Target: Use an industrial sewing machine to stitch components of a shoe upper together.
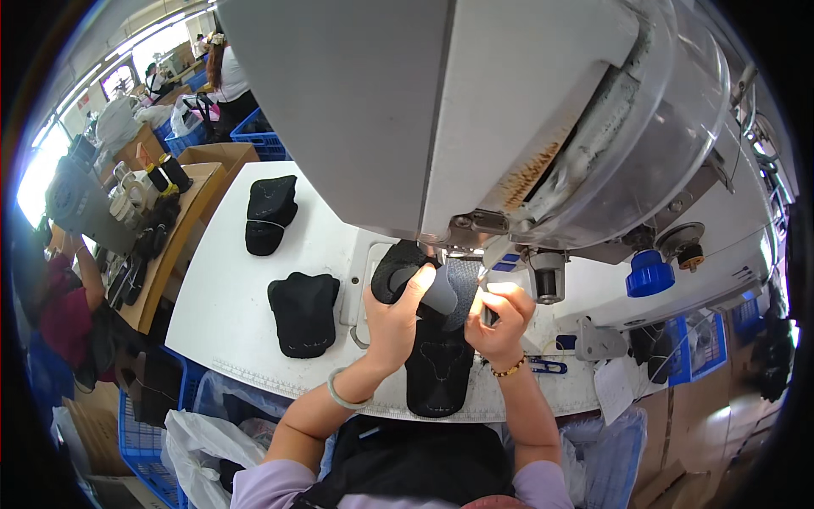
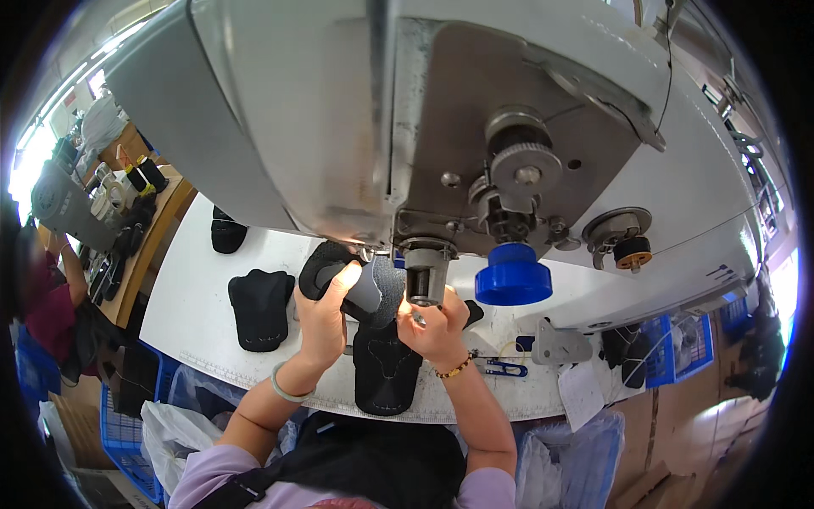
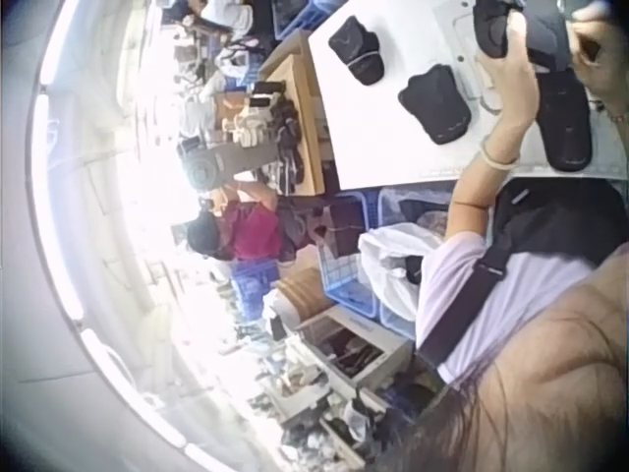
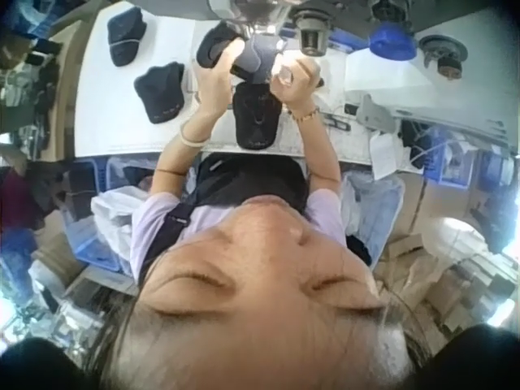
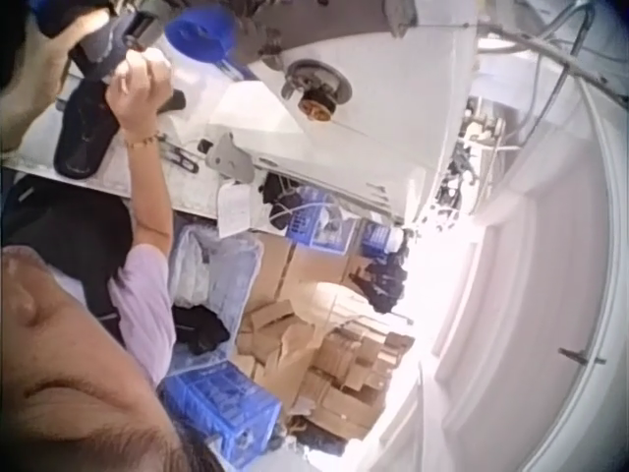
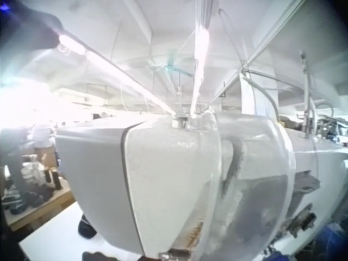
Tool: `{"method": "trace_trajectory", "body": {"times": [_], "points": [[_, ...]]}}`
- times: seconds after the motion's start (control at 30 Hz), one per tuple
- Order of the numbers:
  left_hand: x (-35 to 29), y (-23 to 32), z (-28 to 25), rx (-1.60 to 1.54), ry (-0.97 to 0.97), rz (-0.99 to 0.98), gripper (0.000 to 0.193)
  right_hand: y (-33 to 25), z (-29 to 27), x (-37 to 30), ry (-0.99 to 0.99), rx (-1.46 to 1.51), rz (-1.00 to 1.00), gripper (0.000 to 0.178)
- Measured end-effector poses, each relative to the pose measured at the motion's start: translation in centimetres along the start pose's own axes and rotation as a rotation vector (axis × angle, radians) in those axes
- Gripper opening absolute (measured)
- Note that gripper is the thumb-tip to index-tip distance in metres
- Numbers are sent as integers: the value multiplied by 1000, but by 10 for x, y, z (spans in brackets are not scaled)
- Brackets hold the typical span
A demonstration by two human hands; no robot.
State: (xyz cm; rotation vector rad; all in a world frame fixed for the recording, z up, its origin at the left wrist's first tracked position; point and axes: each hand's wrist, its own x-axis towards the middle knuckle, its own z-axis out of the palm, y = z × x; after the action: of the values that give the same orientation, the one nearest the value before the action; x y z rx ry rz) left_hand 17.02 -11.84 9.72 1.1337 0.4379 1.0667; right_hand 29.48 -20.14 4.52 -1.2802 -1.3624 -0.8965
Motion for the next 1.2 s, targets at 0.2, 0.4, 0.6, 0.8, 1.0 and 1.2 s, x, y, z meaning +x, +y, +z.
{"method": "trace_trajectory", "body": {"times": [0.2,0.4,0.6,0.8,1.0,1.2], "points": [[0,-2,5,25,57,79,14,-2,-3,-3,-182,134,10,38],[12,9,-34,238,-130,-55,15,-7,-5,14,-165,170,63,21],[20,4,-72,1147,-330,1224,46,-7,1,15,-127,196,57,27],[28,2,-39,952,-532,1320,24,-4,-7,16,-82,123,14,24],[26,24,-30,952,-604,1338,28,0,-18,28,-204,102,-165,18],[29,27,-32,1042,-682,1314,31,2,-24,32,-295,166,-167,19]]}}
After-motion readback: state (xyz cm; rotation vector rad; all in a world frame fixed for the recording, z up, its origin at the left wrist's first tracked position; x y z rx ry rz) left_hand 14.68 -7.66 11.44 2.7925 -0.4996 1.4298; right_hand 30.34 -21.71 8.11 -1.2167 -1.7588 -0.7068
